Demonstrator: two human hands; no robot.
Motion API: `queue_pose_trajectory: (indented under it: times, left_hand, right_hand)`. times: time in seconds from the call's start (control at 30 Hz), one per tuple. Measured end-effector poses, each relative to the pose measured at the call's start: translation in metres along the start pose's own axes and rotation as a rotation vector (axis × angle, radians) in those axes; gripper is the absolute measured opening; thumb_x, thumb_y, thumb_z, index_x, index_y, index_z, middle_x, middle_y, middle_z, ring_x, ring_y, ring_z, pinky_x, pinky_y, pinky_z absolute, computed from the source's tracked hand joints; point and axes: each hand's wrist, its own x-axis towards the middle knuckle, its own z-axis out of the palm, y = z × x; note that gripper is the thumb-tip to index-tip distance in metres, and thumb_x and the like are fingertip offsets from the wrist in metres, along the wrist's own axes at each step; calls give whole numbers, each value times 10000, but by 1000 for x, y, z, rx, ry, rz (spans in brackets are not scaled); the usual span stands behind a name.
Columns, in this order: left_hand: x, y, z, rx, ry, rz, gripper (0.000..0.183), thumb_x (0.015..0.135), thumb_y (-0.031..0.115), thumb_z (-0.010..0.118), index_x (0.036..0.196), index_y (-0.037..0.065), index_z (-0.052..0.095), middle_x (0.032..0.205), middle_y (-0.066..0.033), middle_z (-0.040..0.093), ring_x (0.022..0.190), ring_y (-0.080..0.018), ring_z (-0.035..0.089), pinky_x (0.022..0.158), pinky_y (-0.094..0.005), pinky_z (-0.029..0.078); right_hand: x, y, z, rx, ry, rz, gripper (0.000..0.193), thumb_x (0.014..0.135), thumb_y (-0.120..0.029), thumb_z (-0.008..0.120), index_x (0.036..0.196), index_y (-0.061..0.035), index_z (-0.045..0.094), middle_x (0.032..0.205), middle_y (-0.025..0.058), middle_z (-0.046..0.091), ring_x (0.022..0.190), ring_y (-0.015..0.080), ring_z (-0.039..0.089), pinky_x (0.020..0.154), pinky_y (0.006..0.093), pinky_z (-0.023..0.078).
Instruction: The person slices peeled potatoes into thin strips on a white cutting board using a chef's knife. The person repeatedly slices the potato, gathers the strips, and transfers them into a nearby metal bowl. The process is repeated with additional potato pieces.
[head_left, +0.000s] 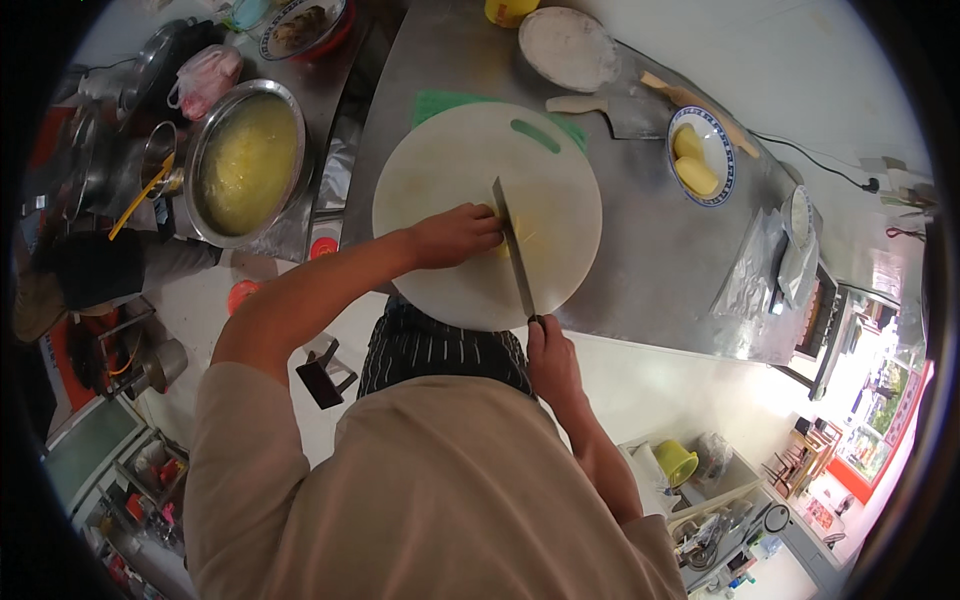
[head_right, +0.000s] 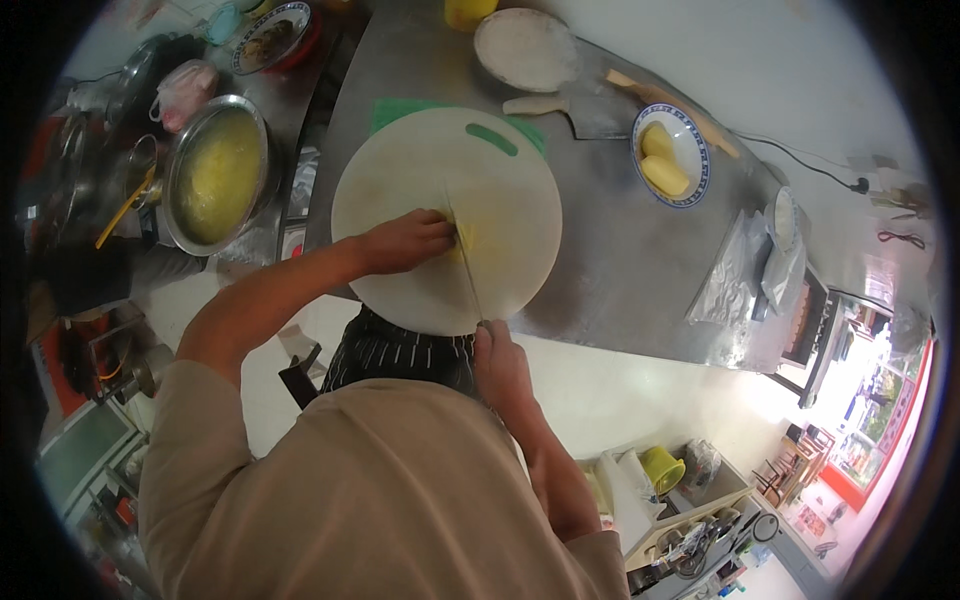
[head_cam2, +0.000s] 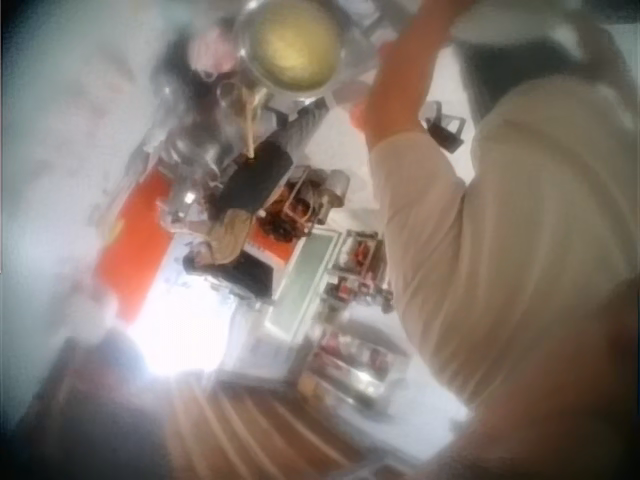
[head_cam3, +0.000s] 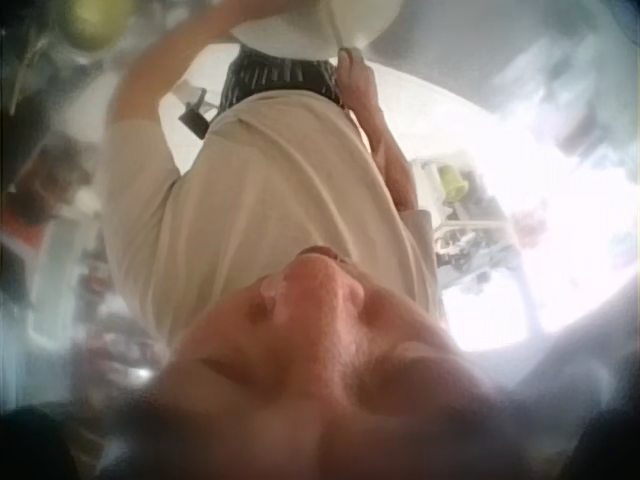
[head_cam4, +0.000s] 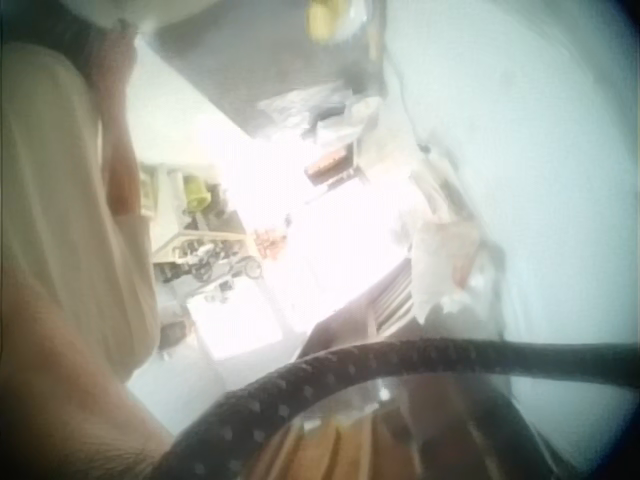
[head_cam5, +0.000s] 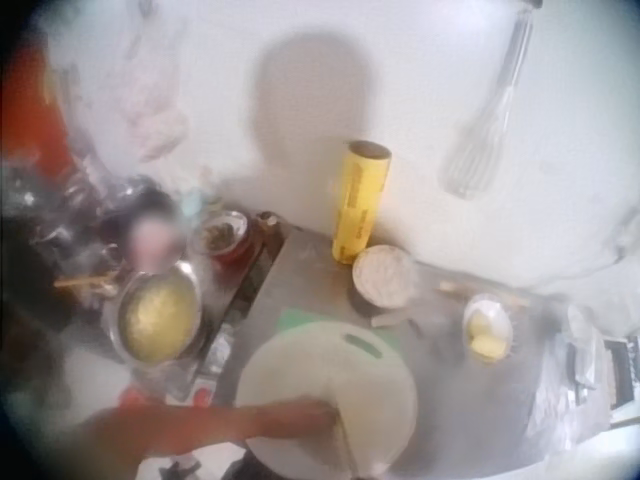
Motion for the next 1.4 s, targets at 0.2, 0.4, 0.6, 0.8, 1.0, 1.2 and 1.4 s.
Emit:
queue_pose_trajectory:
  times: [0.2,0.4,0.6,0.8,1.0,1.2,1.4]
  left_hand:
    - [-2,-1,2,-6,41,9,238,870,94,585,1085,18,653,1188,-118,616,1190,-320,564,1024,-394,468]
    - [-5,-2,4,14,73,24,216,872,103,594,1063,23,655,1175,-123,618,1185,-321,567,1026,-396,469]
    - [-7,-3,6,12,93,7,207,878,125,611,1053,26,660,1176,-126,615,1194,-321,559,1039,-393,462]
    - [-9,-4,7,18,108,9,188,883,148,625,1028,36,667,1171,-123,615,1205,-319,551,1045,-392,461]
    - [-11,-5,9,3,112,-1,176,871,140,639,1008,36,671,1166,-121,615,1203,-323,548,1040,-391,468]
    - [-12,-4,9,1,147,0,165,860,134,644,989,35,671,1151,-112,618,1181,-318,551,1034,-384,470]
    - [-14,-6,11,-15,140,-10,166,865,139,628,990,39,672,1142,-102,626,1177,-309,560,1026,-385,470]
  right_hand:
    - [5,-2,4,-55,-29,27,278,1063,-300,468,1141,-35,491,946,332,667,944,571,589,771,607,464]
    - [3,-3,-2,-21,-15,-10,278,1061,-300,462,1138,-35,492,933,337,661,917,573,589,758,612,458]
    - [8,-7,2,-52,-52,29,265,1059,-291,480,1138,-38,489,904,326,662,894,562,601,737,604,460]
    - [5,-9,-6,-18,-37,-42,267,1063,-278,474,1151,-27,497,895,324,662,898,557,606,739,597,464]
    - [7,-8,2,-80,-35,-88,270,1063,-287,475,1129,-28,514,930,319,663,917,556,598,748,595,467]
    - [6,-10,-3,-37,-56,4,284,1057,-307,483,1116,-32,518,926,321,664,916,559,595,754,602,463]
    - [9,-12,3,-91,-66,33,286,1057,-309,474,1138,-36,505,925,340,658,925,563,599,756,607,465]
